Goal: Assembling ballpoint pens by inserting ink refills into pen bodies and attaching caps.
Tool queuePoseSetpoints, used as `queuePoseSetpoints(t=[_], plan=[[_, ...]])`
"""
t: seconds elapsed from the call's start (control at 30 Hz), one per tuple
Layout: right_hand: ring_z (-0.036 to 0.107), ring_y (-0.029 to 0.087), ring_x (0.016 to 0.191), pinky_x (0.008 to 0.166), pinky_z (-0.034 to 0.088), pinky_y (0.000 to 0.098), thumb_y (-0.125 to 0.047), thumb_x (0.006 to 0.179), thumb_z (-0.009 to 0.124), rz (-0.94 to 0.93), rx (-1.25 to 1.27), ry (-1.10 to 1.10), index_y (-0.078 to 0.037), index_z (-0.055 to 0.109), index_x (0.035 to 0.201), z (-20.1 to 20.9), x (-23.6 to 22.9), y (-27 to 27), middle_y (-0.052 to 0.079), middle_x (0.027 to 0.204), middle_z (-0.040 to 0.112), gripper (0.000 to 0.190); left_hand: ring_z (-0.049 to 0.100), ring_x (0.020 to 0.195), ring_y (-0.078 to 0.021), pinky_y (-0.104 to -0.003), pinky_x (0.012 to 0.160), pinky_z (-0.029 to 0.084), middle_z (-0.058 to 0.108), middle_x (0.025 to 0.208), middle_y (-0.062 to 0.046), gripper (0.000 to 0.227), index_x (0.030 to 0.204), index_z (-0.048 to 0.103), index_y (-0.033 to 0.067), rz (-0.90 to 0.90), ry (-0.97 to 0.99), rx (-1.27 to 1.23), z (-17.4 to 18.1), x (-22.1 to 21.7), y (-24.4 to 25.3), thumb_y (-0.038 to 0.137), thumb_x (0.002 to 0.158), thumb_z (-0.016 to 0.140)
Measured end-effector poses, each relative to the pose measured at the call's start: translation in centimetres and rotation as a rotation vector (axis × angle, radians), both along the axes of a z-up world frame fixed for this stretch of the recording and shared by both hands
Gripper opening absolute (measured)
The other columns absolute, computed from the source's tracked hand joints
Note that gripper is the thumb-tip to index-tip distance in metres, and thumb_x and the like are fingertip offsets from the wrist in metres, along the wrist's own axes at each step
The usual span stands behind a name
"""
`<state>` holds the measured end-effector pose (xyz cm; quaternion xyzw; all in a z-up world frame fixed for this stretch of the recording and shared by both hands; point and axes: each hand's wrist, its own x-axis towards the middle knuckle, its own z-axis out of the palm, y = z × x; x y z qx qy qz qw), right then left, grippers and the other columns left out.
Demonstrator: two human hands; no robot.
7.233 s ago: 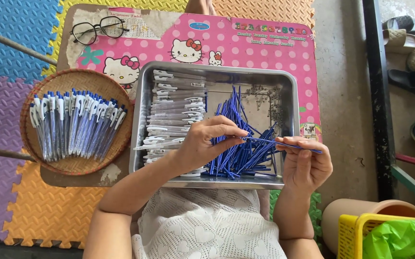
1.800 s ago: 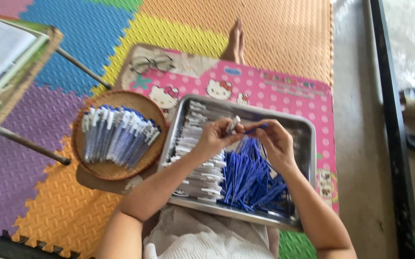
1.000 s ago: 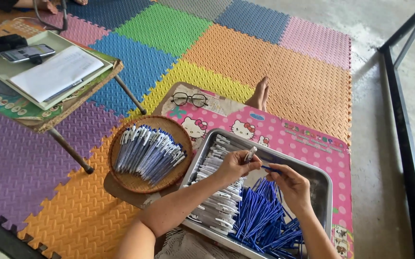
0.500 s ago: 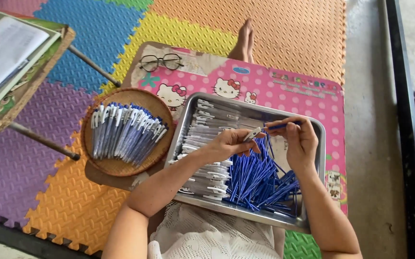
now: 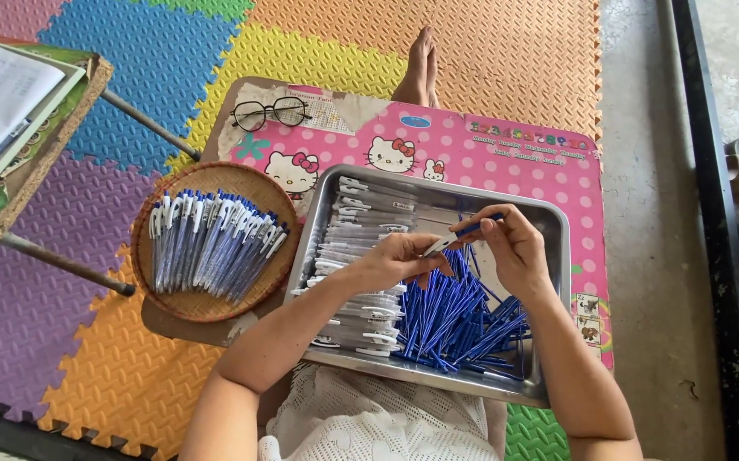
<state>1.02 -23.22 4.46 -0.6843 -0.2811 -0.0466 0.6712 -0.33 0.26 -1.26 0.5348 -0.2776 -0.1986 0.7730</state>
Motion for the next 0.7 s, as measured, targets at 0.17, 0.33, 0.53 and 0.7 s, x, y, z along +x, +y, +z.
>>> queuePoseSetpoints(t=[0.17, 0.33, 0.53, 0.7], plan=[[0.076, 0.033, 0.102, 0.092, 0.061, 0.0459, -0.005, 0.11, 0.052, 0.021, -0.106, 0.03, 0.006, 0.061, 0.118, 1.0, -0.7, 0.4, 0.027, 0.107, 0.075, 0.017, 0.066, 0.06, -0.008, -0.017, 0.047, 0.042, 0.076, 0.103, -0.013, 0.035, 0.142, 0.058, -0.0042, -0.034, 0.04, -0.035, 2.2, -1.1, 0.0, 0.0, 0.108, 0.056], [0.074, 0.028, 0.103, 0.091, 0.061, 0.0422, -0.007, 0.11, 0.055, 0.056, -0.104, 0.068, 0.006, 0.065, 0.114, 0.8, -0.7, 1.0, 0.025, 0.104, 0.075, 0.017, 0.058, 0.056, -0.0048, -0.017, 0.044, 0.038, 0.076, 0.101, -0.013, 0.036, 0.144, 0.057, -0.005, -0.034, 0.111, -0.113, 0.8, -0.9, -0.9, -0.002, 0.108, 0.055], [0.076, 0.024, 0.097, 0.09, 0.059, 0.0349, -0.007, 0.108, 0.059, -0.03, -0.042, 0.05, 0.007, 0.067, 0.124, 1.5, -0.7, 0.5, 0.023, 0.101, 0.077, 0.023, 0.07, 0.065, -0.01, -0.019, 0.052, 0.053, 0.078, 0.105, -0.018, 0.036, 0.142, 0.057, -0.0052, -0.089, 0.139, -0.138, 0.8, -1.1, -1.4, 0.008, 0.109, 0.061], [0.073, 0.023, 0.104, 0.097, 0.057, 0.0406, -0.011, 0.109, 0.057, -0.12, 0.042, -0.033, 0.005, 0.059, 0.142, 0.4, -1.0, 1.8, 0.025, 0.109, 0.077, 0.036, 0.059, 0.049, -0.0072, -0.016, 0.04, 0.038, 0.076, 0.093, -0.016, 0.02, 0.129, 0.063, -0.0009, -0.042, 0.174, -0.169, 1.5, -1.3, -1.3, 0.01, 0.113, 0.055]])
